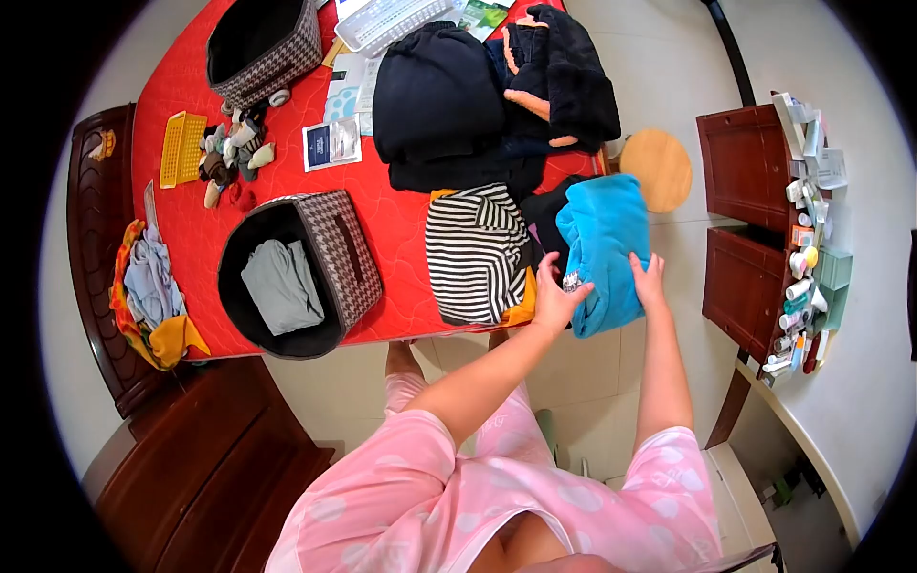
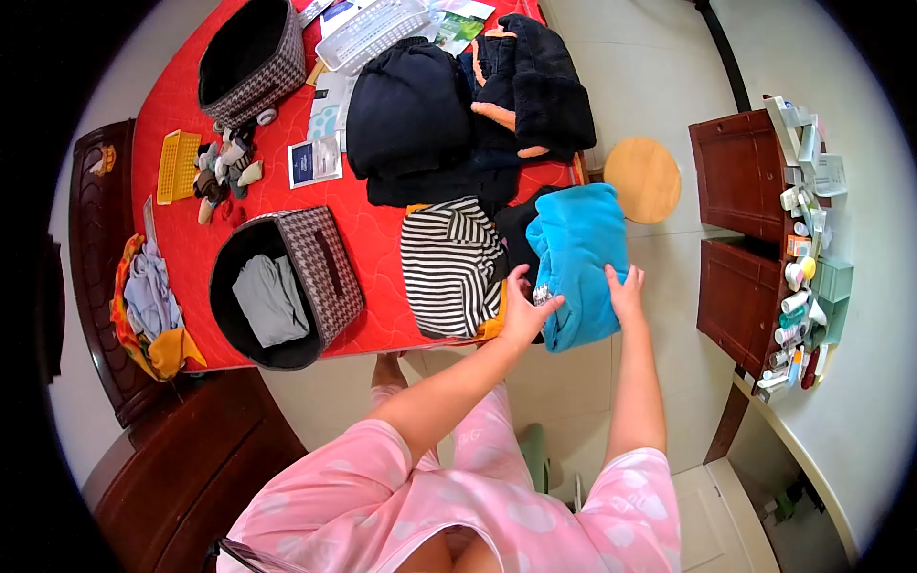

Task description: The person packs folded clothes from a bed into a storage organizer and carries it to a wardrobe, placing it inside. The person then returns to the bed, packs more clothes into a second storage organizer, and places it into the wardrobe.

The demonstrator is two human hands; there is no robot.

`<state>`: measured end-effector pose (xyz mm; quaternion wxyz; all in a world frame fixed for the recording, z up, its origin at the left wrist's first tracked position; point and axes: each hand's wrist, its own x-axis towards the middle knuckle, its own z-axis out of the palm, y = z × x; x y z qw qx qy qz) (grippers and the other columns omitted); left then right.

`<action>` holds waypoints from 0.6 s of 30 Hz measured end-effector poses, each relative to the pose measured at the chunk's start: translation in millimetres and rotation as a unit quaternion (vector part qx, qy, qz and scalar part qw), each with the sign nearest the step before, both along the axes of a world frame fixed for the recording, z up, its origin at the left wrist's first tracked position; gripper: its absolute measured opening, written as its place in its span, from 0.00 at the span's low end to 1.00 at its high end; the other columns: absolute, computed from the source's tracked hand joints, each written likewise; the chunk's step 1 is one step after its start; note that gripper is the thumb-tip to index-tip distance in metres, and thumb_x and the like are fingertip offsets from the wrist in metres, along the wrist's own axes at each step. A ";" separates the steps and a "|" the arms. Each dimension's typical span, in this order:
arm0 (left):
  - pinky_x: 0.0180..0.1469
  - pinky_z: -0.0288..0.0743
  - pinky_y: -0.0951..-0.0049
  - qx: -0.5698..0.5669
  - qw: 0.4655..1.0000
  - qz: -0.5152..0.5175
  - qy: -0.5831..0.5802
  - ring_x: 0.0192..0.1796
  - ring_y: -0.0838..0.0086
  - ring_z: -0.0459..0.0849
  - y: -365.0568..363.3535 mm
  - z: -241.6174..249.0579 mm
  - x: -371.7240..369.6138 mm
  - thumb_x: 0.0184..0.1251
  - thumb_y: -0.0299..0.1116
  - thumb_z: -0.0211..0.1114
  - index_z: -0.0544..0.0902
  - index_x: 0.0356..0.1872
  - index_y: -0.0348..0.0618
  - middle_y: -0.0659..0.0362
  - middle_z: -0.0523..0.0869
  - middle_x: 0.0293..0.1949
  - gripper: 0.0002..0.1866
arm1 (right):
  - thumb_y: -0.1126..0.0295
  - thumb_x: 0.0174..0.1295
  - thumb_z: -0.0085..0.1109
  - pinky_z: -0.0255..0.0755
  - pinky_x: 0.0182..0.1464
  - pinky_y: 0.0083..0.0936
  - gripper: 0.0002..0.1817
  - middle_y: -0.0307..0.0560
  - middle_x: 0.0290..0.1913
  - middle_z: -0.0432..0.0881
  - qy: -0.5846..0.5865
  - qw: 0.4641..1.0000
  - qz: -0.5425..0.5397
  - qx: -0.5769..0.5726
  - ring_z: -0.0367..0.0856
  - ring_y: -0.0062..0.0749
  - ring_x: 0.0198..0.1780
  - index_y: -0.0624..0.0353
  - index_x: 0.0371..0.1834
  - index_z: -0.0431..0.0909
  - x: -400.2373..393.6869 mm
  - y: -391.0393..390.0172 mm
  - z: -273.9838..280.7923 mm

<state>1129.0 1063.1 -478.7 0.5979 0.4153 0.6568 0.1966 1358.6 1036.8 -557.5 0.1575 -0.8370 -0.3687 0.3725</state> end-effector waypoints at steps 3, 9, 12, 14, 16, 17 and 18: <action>0.62 0.66 0.63 -0.145 0.974 0.164 -0.062 0.62 0.53 0.68 1.7 -9.3 -1.2 0.39 0.43 0.81 0.56 0.68 0.41 0.41 0.63 0.62 0.55 | 0.44 0.58 0.59 0.61 0.62 0.40 0.39 0.62 0.57 0.67 -0.007 1.000 0.004 -0.020 0.65 0.56 0.60 0.70 0.57 0.65 -2.0 2.9 8.0; 0.62 0.67 0.63 -0.084 0.996 -0.042 0.005 0.62 0.51 0.71 -0.8 -33.6 9.3 0.35 0.55 0.79 0.54 0.65 0.26 0.37 0.72 0.57 0.61 | 0.47 0.57 0.61 0.62 0.60 0.42 0.34 0.62 0.54 0.68 -0.106 0.993 0.021 0.040 0.66 0.57 0.58 0.67 0.53 0.68 -15.2 0.6 6.3; 0.57 0.70 0.61 -0.059 0.997 -0.046 0.033 0.56 0.51 0.77 7.8 -0.8 9.6 0.37 0.50 0.77 0.61 0.60 0.24 0.37 0.76 0.52 0.52 | 0.50 0.56 0.63 0.64 0.57 0.43 0.30 0.60 0.52 0.69 -0.149 0.986 0.033 0.064 0.68 0.57 0.55 0.66 0.49 0.70 -31.3 -2.2 25.5; 0.55 0.72 0.63 -0.085 0.993 -0.064 0.044 0.53 0.53 0.79 17.7 11.0 -10.0 0.39 0.46 0.75 0.61 0.59 0.25 0.38 0.78 0.49 0.49 | 0.50 0.56 0.63 0.65 0.55 0.43 0.30 0.59 0.50 0.70 -0.098 0.992 0.019 0.073 0.69 0.56 0.53 0.67 0.49 0.70 -43.8 1.6 55.3; 0.52 0.74 0.65 -0.108 0.993 -0.054 -0.001 0.50 0.57 0.80 19.7 5.5 -43.3 0.40 0.42 0.73 0.62 0.58 0.26 0.39 0.79 0.47 0.45 | 0.51 0.55 0.64 0.66 0.51 0.41 0.31 0.57 0.46 0.72 -0.046 0.994 0.017 0.100 0.72 0.54 0.49 0.67 0.48 0.68 -61.5 3.9 81.6; 0.50 0.75 0.66 -0.118 0.991 -0.035 -0.051 0.49 0.59 0.80 15.3 -5.7 -66.9 0.40 0.40 0.72 0.62 0.57 0.26 0.40 0.79 0.47 0.43 | 0.51 0.56 0.64 0.66 0.52 0.40 0.29 0.57 0.45 0.71 -0.029 0.994 0.027 0.105 0.71 0.52 0.49 0.67 0.47 0.69 -75.9 3.7 90.0; 0.50 0.75 0.66 -0.120 0.990 -0.015 -0.067 0.49 0.61 0.80 15.9 -3.8 -90.7 0.41 0.39 0.71 0.63 0.57 0.28 0.42 0.79 0.47 0.41 | 0.52 0.56 0.64 0.66 0.52 0.39 0.28 0.57 0.44 0.71 -0.012 0.993 0.037 0.111 0.71 0.50 0.49 0.66 0.45 0.70 -92.6 4.0 97.7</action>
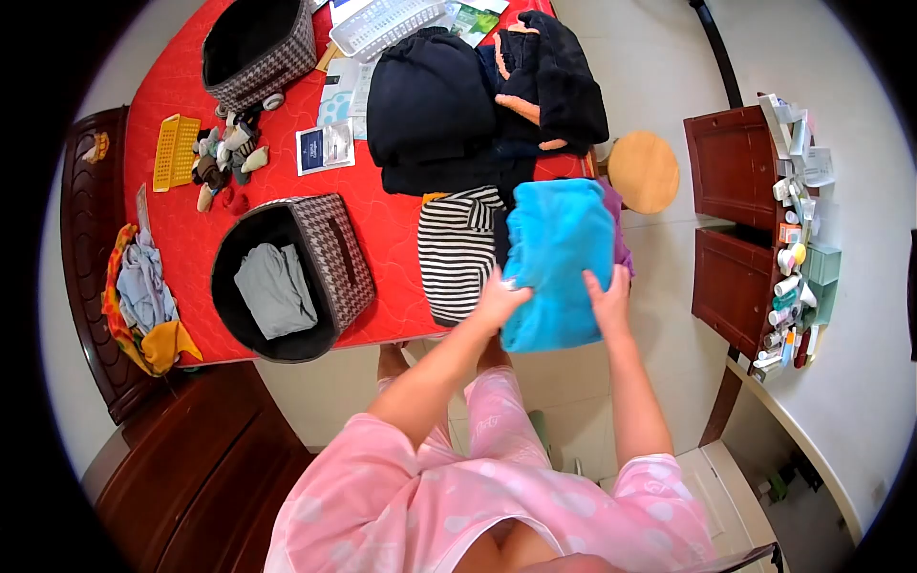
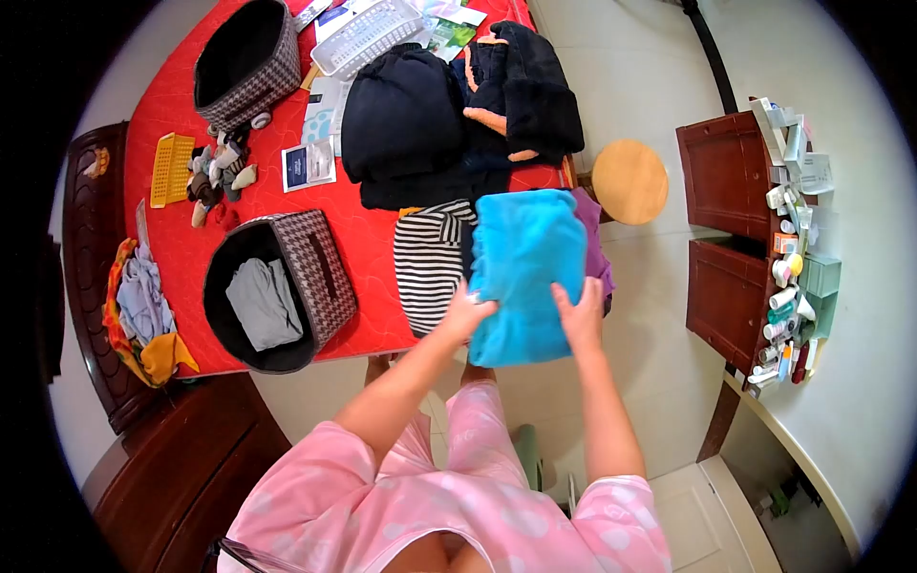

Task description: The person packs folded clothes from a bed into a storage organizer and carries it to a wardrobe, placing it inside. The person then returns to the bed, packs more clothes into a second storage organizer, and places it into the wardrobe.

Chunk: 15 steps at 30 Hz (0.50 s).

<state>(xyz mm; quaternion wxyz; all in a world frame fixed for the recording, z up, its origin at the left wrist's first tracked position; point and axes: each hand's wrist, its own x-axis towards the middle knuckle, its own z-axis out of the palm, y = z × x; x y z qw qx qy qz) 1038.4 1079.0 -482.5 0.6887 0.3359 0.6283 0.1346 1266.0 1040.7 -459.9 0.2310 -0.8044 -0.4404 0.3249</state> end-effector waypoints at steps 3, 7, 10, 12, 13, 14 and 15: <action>0.50 0.76 0.65 -0.025 0.996 0.077 -0.027 0.49 0.64 0.80 2.0 11.3 -65.7 0.45 0.34 0.69 0.63 0.59 0.33 0.47 0.79 0.48 0.38 | 0.51 0.55 0.65 0.66 0.54 0.37 0.30 0.57 0.48 0.69 0.113 0.993 0.013 0.033 0.70 0.50 0.50 0.67 0.45 0.67 -50.3 -2.4 -6.6; 0.57 0.74 0.62 -0.104 0.977 0.148 -0.116 0.54 0.64 0.77 0.5 19.8 -129.7 0.53 0.28 0.60 0.61 0.64 0.40 0.53 0.75 0.55 0.34 | 0.50 0.52 0.68 0.61 0.62 0.38 0.35 0.62 0.60 0.64 0.240 0.967 0.057 -0.060 0.64 0.51 0.63 0.65 0.53 0.65 -100.4 3.1 -41.5; 0.57 0.74 0.59 -0.118 0.967 0.180 -0.134 0.54 0.62 0.77 -6.1 9.2 -152.3 0.55 0.30 0.58 0.60 0.65 0.44 0.52 0.74 0.56 0.34 | 0.47 0.49 0.69 0.59 0.64 0.39 0.46 0.65 0.66 0.58 0.361 0.918 -0.033 -0.160 0.59 0.48 0.67 0.63 0.64 0.58 -124.0 11.8 -37.5; 0.56 0.74 0.61 -0.135 0.964 0.202 -0.106 0.53 0.62 0.77 -9.1 -1.7 -155.0 0.55 0.32 0.60 0.60 0.64 0.43 0.51 0.74 0.54 0.33 | 0.46 0.48 0.70 0.60 0.64 0.40 0.52 0.66 0.67 0.57 0.375 0.913 -0.063 -0.147 0.59 0.48 0.67 0.61 0.69 0.50 -130.1 17.9 -37.4; 0.55 0.74 0.61 -0.142 0.962 0.214 -0.093 0.52 0.62 0.78 -9.8 -5.2 -153.8 0.55 0.32 0.61 0.61 0.64 0.42 0.50 0.75 0.53 0.33 | 0.46 0.47 0.70 0.60 0.65 0.40 0.55 0.66 0.68 0.56 0.381 0.911 -0.076 -0.140 0.59 0.47 0.68 0.60 0.71 0.47 -132.8 20.2 -36.2; 0.55 0.74 0.61 -0.147 0.962 0.215 -0.086 0.53 0.62 0.77 -10.5 -7.8 -152.6 0.54 0.32 0.61 0.60 0.64 0.42 0.50 0.75 0.53 0.34 | 0.47 0.48 0.70 0.62 0.64 0.40 0.57 0.64 0.68 0.58 0.389 0.898 -0.120 -0.165 0.62 0.47 0.66 0.60 0.73 0.44 -132.3 20.2 -32.8; 0.54 0.74 0.61 -0.151 0.961 0.216 -0.079 0.53 0.61 0.77 -9.6 -7.6 -150.1 0.54 0.33 0.61 0.60 0.64 0.43 0.50 0.74 0.53 0.34 | 0.48 0.48 0.70 0.62 0.63 0.40 0.56 0.63 0.68 0.58 0.404 0.888 -0.117 -0.185 0.63 0.47 0.66 0.60 0.73 0.45 -131.6 21.4 -30.2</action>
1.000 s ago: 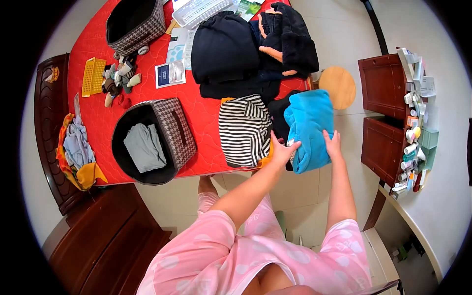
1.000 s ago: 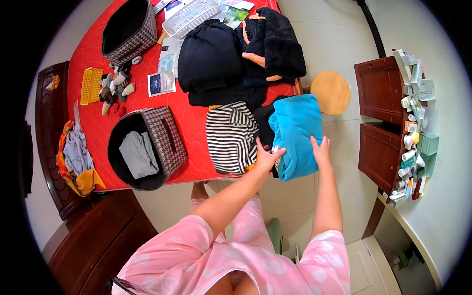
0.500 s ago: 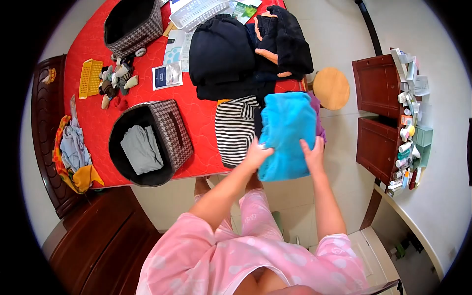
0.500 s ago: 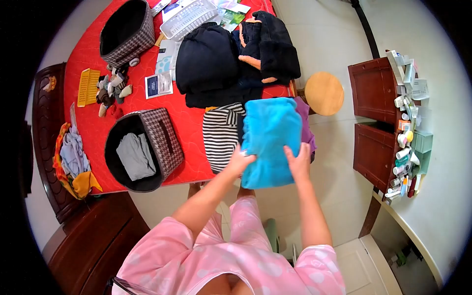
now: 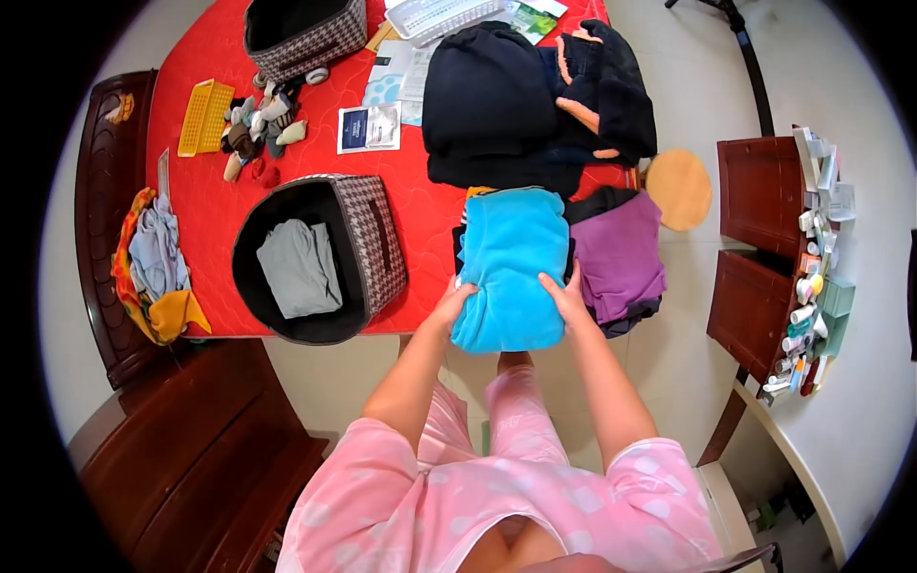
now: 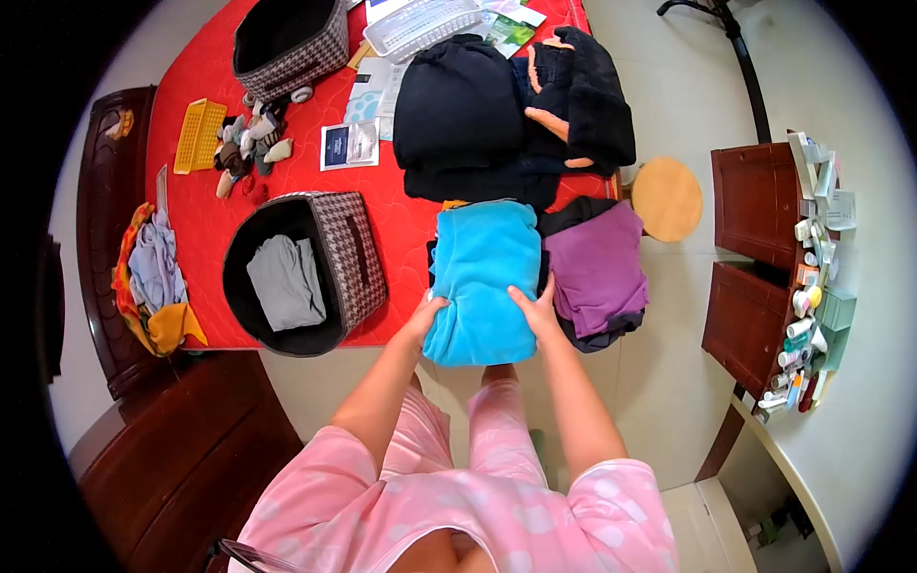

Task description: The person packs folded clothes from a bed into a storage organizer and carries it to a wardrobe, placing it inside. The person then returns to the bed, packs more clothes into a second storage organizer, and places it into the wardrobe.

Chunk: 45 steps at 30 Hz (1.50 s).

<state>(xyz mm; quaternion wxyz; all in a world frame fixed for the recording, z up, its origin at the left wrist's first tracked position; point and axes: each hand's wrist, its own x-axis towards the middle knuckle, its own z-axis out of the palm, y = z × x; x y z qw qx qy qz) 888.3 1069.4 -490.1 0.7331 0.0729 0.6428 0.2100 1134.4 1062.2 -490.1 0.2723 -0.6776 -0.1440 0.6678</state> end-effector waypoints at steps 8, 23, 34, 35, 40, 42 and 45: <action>0.54 0.75 0.63 0.097 0.993 0.007 -0.061 0.53 0.63 0.77 4.8 32.0 -1.0 0.55 0.28 0.61 0.60 0.66 0.43 0.51 0.76 0.54 0.35 | 0.59 0.56 0.66 0.68 0.58 0.34 0.39 0.55 0.60 0.71 0.018 0.999 -0.026 0.031 0.73 0.40 0.58 0.64 0.67 0.59 -10.8 5.4 57.1; 0.57 0.70 0.70 0.251 0.962 0.091 0.063 0.55 0.72 0.75 22.8 148.1 -253.9 0.55 0.24 0.58 0.60 0.68 0.40 0.56 0.75 0.55 0.35 | 0.69 0.54 0.65 0.66 0.58 0.30 0.33 0.53 0.54 0.74 -0.002 0.966 0.036 0.256 0.73 0.37 0.54 0.65 0.62 0.62 -265.9 56.6 166.0; 0.52 0.74 0.71 0.202 0.939 0.068 0.268 0.50 0.71 0.79 13.7 130.2 -402.8 0.52 0.27 0.62 0.58 0.68 0.35 0.51 0.79 0.52 0.39 | 0.70 0.52 0.65 0.68 0.58 0.35 0.34 0.52 0.55 0.74 0.273 0.960 0.053 -0.012 0.73 0.40 0.56 0.60 0.63 0.61 -440.2 87.9 68.4; 0.53 0.73 0.70 0.175 0.941 0.043 0.287 0.50 0.69 0.79 18.8 124.7 -397.9 0.52 0.28 0.62 0.56 0.69 0.35 0.50 0.78 0.52 0.41 | 0.71 0.51 0.64 0.69 0.56 0.35 0.33 0.52 0.53 0.75 0.247 0.968 0.042 -0.017 0.75 0.40 0.53 0.61 0.61 0.62 -436.5 89.0 57.4; 0.54 0.72 0.70 0.193 0.970 0.046 0.140 0.52 0.66 0.77 45.5 60.3 -365.6 0.52 0.29 0.62 0.58 0.68 0.35 0.49 0.77 0.54 0.39 | 0.72 0.47 0.57 0.69 0.54 0.33 0.31 0.52 0.51 0.75 0.092 0.996 -0.012 -0.004 0.74 0.40 0.51 0.62 0.60 0.64 -396.5 97.9 53.8; 0.56 0.71 0.69 0.165 0.982 0.039 0.079 0.55 0.65 0.76 59.1 45.9 -350.4 0.51 0.30 0.63 0.56 0.69 0.36 0.48 0.75 0.56 0.41 | 0.71 0.48 0.56 0.68 0.55 0.34 0.31 0.52 0.50 0.74 0.038 0.999 -0.026 -0.004 0.72 0.40 0.51 0.62 0.60 0.64 -382.2 100.2 59.7; 0.60 0.67 0.65 0.111 0.994 -0.010 0.022 0.58 0.61 0.74 70.4 13.2 -341.3 0.49 0.33 0.63 0.56 0.69 0.36 0.47 0.72 0.59 0.43 | 0.72 0.47 0.55 0.67 0.56 0.34 0.32 0.53 0.51 0.74 -0.016 0.999 -0.013 0.026 0.73 0.41 0.51 0.63 0.61 0.64 -368.4 98.5 52.9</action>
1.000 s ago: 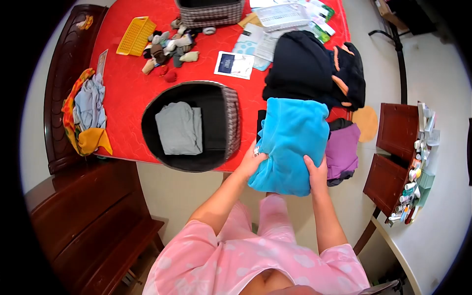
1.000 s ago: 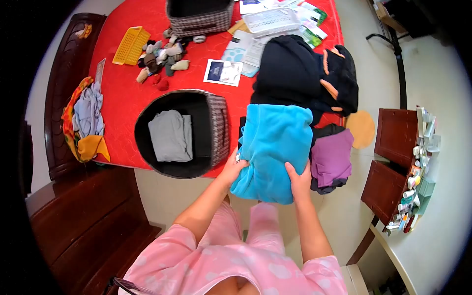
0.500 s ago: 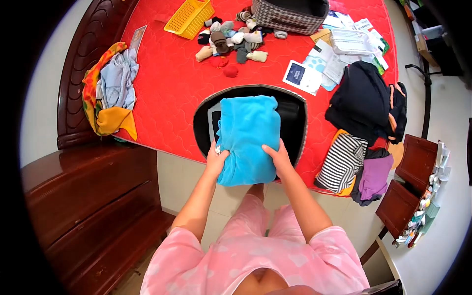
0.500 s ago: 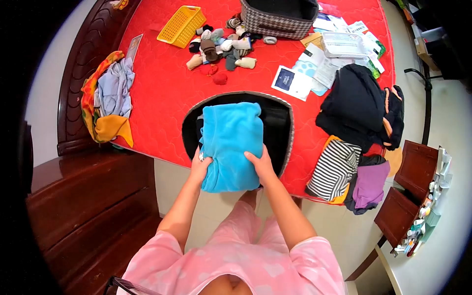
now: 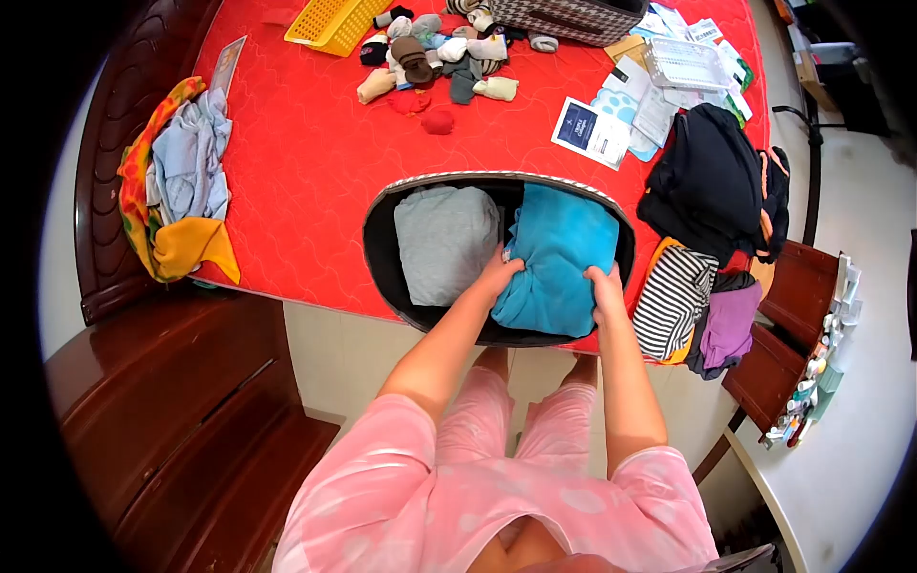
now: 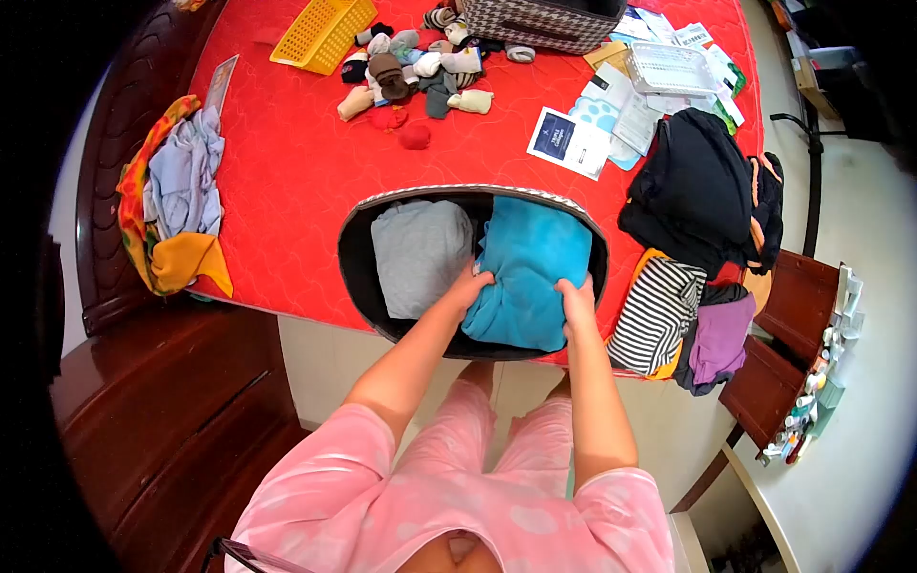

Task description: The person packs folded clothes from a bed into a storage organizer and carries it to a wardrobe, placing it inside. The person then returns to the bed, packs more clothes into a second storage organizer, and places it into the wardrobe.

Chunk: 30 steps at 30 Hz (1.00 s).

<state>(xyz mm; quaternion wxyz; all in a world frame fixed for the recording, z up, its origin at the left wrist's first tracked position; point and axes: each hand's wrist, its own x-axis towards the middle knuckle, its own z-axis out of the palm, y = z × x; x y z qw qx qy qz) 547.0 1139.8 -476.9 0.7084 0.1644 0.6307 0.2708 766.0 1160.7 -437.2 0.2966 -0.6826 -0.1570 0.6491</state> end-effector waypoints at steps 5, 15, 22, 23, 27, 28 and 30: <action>0.61 0.68 0.62 0.000 0.997 -0.020 0.071 0.59 0.56 0.73 -14.3 -65.4 6.2 0.53 0.32 0.62 0.56 0.69 0.40 0.46 0.71 0.61 0.40 | 0.72 0.47 0.54 0.66 0.57 0.31 0.35 0.55 0.54 0.74 -0.116 0.991 0.050 0.040 0.73 0.42 0.54 0.64 0.64 0.61 -12.6 4.0 -8.4; 0.65 0.63 0.60 0.080 0.949 -0.141 0.271 0.65 0.47 0.66 -11.1 -34.4 14.6 0.56 0.26 0.62 0.49 0.72 0.43 0.39 0.63 0.66 0.43 | 0.73 0.51 0.63 0.69 0.58 0.37 0.48 0.65 0.61 0.67 -0.376 0.863 0.327 0.082 0.72 0.61 0.57 0.58 0.73 0.43 -6.3 9.7 -18.5; 0.65 0.65 0.56 0.324 0.732 -0.371 0.472 0.67 0.49 0.61 -10.8 30.9 32.2 0.49 0.17 0.57 0.63 0.68 0.56 0.50 0.53 0.72 0.40 | 0.73 0.56 0.56 0.78 0.46 0.37 0.21 0.63 0.57 0.66 -0.450 0.670 0.586 0.074 0.76 0.53 0.49 0.58 0.54 0.67 -2.2 -43.2 -33.7; 0.65 0.65 0.56 0.323 0.714 -0.402 0.474 0.67 0.50 0.61 -12.3 25.2 32.5 0.49 0.17 0.56 0.64 0.68 0.59 0.52 0.52 0.72 0.40 | 0.74 0.59 0.51 0.78 0.45 0.35 0.16 0.60 0.54 0.68 -0.467 0.663 0.579 0.083 0.76 0.51 0.48 0.58 0.52 0.69 -7.6 -44.4 -41.6; 0.62 0.67 0.54 0.299 0.709 -0.428 0.475 0.66 0.49 0.62 -11.7 -1.0 30.2 0.53 0.21 0.57 0.67 0.66 0.65 0.54 0.51 0.73 0.36 | 0.74 0.59 0.49 0.78 0.46 0.36 0.16 0.60 0.52 0.69 -0.495 0.673 0.545 0.079 0.77 0.52 0.48 0.58 0.52 0.68 -16.7 -40.3 -85.1; 0.64 0.65 0.54 0.282 0.721 -0.427 0.468 0.68 0.49 0.60 -8.6 -2.8 34.0 0.52 0.21 0.57 0.68 0.65 0.63 0.54 0.51 0.73 0.36 | 0.74 0.59 0.49 0.78 0.46 0.36 0.16 0.60 0.52 0.69 -0.494 0.681 0.536 0.071 0.78 0.52 0.48 0.58 0.53 0.68 -17.1 -37.2 -86.5; 0.65 0.64 0.55 0.284 0.722 -0.430 0.461 0.67 0.49 0.61 -5.4 -1.4 34.0 0.51 0.21 0.57 0.69 0.65 0.62 0.54 0.51 0.73 0.36 | 0.73 0.59 0.49 0.78 0.46 0.36 0.16 0.61 0.51 0.69 -0.492 0.681 0.539 0.065 0.78 0.52 0.47 0.59 0.52 0.69 -17.9 -36.1 -83.4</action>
